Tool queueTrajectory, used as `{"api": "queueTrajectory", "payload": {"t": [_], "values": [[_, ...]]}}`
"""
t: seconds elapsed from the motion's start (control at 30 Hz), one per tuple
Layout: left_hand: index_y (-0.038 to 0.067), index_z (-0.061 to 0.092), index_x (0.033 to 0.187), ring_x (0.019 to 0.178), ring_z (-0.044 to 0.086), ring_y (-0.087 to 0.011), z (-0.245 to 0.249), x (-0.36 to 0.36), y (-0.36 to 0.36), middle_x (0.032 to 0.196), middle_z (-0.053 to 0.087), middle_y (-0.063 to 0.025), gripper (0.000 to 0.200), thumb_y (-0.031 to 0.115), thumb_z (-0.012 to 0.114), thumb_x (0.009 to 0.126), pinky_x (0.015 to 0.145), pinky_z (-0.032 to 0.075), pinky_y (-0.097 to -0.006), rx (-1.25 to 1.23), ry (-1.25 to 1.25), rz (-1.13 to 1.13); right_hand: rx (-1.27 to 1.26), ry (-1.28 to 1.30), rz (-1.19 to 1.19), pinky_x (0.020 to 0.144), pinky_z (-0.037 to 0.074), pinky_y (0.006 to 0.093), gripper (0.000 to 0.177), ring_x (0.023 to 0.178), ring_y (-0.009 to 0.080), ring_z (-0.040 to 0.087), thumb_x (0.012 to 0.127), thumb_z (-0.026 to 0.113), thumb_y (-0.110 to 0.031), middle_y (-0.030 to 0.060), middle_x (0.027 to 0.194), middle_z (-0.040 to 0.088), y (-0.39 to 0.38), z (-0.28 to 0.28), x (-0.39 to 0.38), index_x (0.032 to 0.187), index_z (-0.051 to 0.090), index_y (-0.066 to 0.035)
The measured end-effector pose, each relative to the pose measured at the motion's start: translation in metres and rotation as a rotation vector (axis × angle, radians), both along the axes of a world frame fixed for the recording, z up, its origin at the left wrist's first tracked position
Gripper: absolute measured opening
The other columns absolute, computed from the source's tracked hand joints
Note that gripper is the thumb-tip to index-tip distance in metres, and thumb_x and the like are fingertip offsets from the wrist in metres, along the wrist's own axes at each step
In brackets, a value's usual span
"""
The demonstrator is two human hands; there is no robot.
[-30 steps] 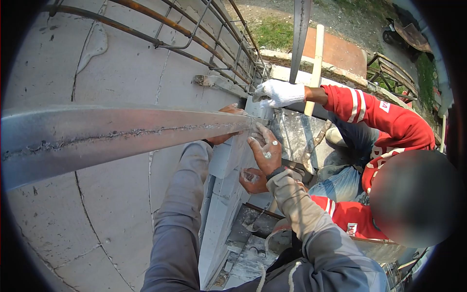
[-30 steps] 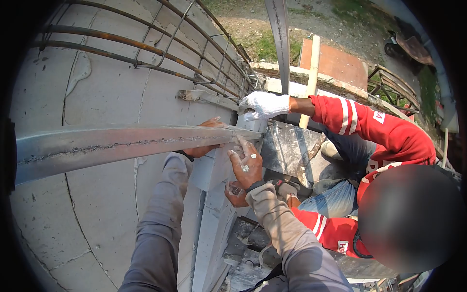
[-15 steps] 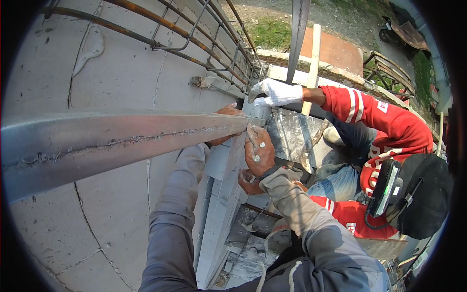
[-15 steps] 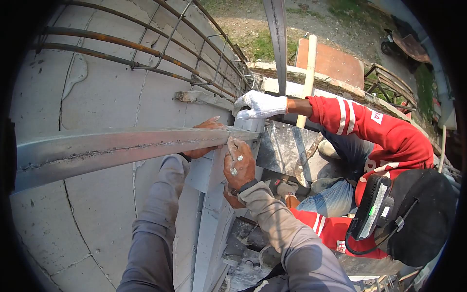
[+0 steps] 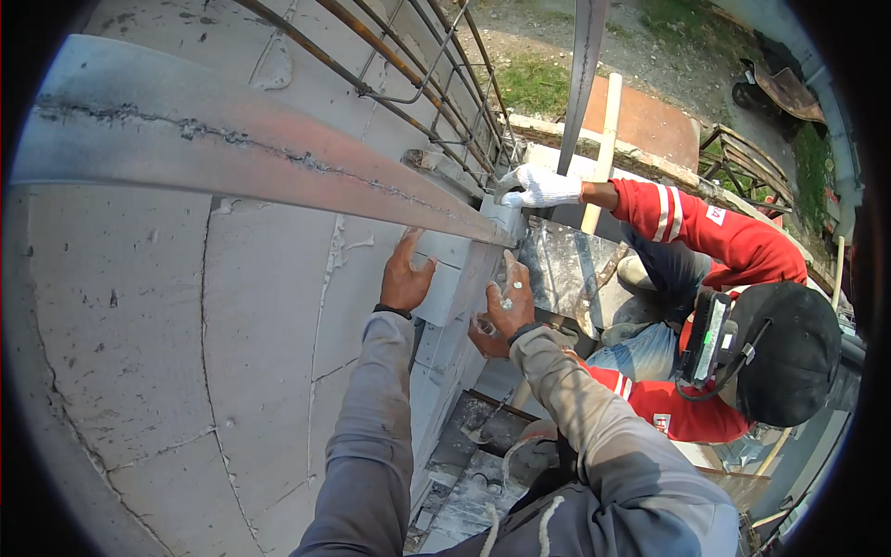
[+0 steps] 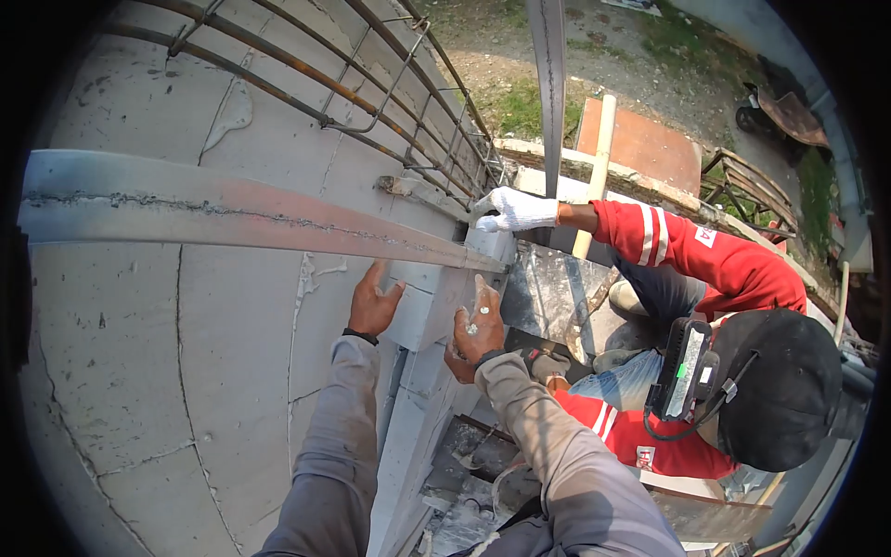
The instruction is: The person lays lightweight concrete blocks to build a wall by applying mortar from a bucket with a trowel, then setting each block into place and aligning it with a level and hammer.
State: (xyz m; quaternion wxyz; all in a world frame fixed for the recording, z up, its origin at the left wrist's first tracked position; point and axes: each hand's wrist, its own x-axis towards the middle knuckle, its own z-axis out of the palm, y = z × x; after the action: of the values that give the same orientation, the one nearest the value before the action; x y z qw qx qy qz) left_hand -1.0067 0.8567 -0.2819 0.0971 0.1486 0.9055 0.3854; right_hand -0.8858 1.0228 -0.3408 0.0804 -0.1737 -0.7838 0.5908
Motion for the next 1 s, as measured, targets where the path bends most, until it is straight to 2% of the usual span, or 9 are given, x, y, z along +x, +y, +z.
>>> {"api": "queueTrajectory", "payload": {"t": [0.17, 0.27, 0.33, 0.4, 0.5, 0.57, 0.77, 0.87, 1.0], "values": [[-0.001, 0.049, 0.124, 0.120, 0.047, -0.0294, 0.078, 0.082, -0.043, 0.125, 0.052, -0.0185, 0.045, 0.007, 0.057, 0.079, 0.102, 0.033, -0.0344, 0.033, -0.038, 0.186, 0.145, -0.168, 0.189, 0.094, 0.039, 0.0421, 0.058, 0.112, 0.0411, 0.044, 0.078, 0.052, -0.016, 0.0253, 0.123, 0.040, -0.018, 0.015, 0.028, 0.130, 0.034, 0.004], [0.000, 0.050, 0.124, 0.119, 0.047, -0.0262, 0.095, 0.162, -0.079, 0.125, 0.052, -0.0165, 0.044, 0.009, 0.056, 0.081, 0.102, 0.032, -0.0333, 0.025, -0.135, 0.329, -0.047, -0.149, 0.318, 0.092, 0.040, 0.0438, 0.052, 0.108, 0.0400, 0.048, 0.079, 0.052, -0.016, 0.0233, 0.117, 0.046, -0.036, -0.003, 0.057, 0.125, 0.040, 0.003], [-0.001, 0.050, 0.123, 0.117, 0.049, -0.0260, 0.098, 0.218, -0.101, 0.123, 0.053, -0.0160, 0.044, 0.008, 0.056, 0.081, 0.101, 0.034, -0.0329, -0.002, -0.173, 0.418, 0.455, 0.012, 0.525, 0.078, 0.048, 0.0401, 0.040, 0.081, 0.0363, 0.057, 0.078, 0.051, -0.010, 0.0204, 0.095, 0.057, -0.032, 0.071, 0.047, 0.116, 0.049, 0.002], [-0.002, 0.050, 0.123, 0.115, 0.051, -0.0251, 0.082, 0.294, -0.123, 0.123, 0.054, -0.0152, 0.042, 0.008, 0.057, 0.083, 0.099, 0.036, -0.0330, -0.025, -0.195, 0.509, 0.562, 0.183, 0.666, 0.075, 0.048, 0.0425, 0.036, 0.080, 0.0366, 0.057, 0.079, 0.055, -0.013, 0.0213, 0.091, 0.059, -0.053, 0.036, 0.058, 0.112, 0.053, 0.002], [-0.003, 0.049, 0.123, 0.114, 0.051, -0.0239, 0.061, 0.404, -0.132, 0.123, 0.053, -0.0148, 0.041, 0.009, 0.057, 0.084, 0.098, 0.037, -0.0329, 0.201, -0.340, 0.769, 0.433, 0.033, 0.636, 0.068, 0.049, 0.0395, 0.035, 0.080, 0.0280, 0.060, 0.078, 0.062, -0.020, 0.0152, 0.086, 0.061, -0.092, -0.003, 0.063, 0.104, 0.057, 0.002], [-0.004, 0.049, 0.123, 0.114, 0.051, -0.0229, 0.060, 0.473, -0.124, 0.124, 0.052, -0.0143, 0.041, 0.011, 0.058, 0.085, 0.097, 0.038, -0.0326, 0.347, -0.477, 0.974, -0.760, -0.768, 0.216, 0.063, 0.048, 0.0339, 0.026, 0.070, 0.0229, 0.059, 0.078, 0.065, -0.022, 0.0109, 0.078, 0.063, -0.112, 0.009, 0.064, 0.094, 0.062, -0.002], [-0.002, 0.053, 0.119, 0.106, 0.057, -0.0217, 0.033, 0.638, -0.092, 0.114, 0.059, -0.0142, 0.041, 0.015, 0.061, 0.082, 0.091, 0.043, -0.0316, 0.310, -0.573, 1.165, -0.802, -0.688, 0.177, 0.056, 0.046, 0.0285, 0.017, 0.061, 0.0172, 0.056, 0.077, 0.067, -0.016, 0.0079, 0.077, 0.062, -0.144, 0.001, 0.091, 0.086, 0.062, -0.003], [-0.001, 0.054, 0.119, 0.105, 0.057, -0.0215, 0.030, 0.664, -0.086, 0.114, 0.060, -0.0133, 0.040, 0.015, 0.061, 0.082, 0.091, 0.043, -0.0309, 0.295, -0.607, 1.198, -0.768, -0.658, 0.211, 0.050, 0.044, 0.0265, 0.013, 0.055, 0.0158, 0.055, 0.076, 0.067, -0.011, 0.0068, 0.073, 0.061, -0.142, 0.004, 0.098, 0.084, 0.060, -0.003], [0.002, 0.054, 0.121, 0.110, 0.055, -0.0232, 0.023, 0.666, -0.089, 0.117, 0.058, -0.0150, 0.044, 0.018, 0.062, 0.082, 0.094, 0.041, -0.0315, 0.346, -0.525, 1.298, -0.769, -0.767, 0.395, 0.044, 0.041, 0.0258, 0.027, 0.054, 0.0148, 0.052, 0.080, 0.065, -0.021, 0.0040, 0.072, 0.059, -0.128, -0.023, 0.098, 0.095, 0.055, -0.001]]}}
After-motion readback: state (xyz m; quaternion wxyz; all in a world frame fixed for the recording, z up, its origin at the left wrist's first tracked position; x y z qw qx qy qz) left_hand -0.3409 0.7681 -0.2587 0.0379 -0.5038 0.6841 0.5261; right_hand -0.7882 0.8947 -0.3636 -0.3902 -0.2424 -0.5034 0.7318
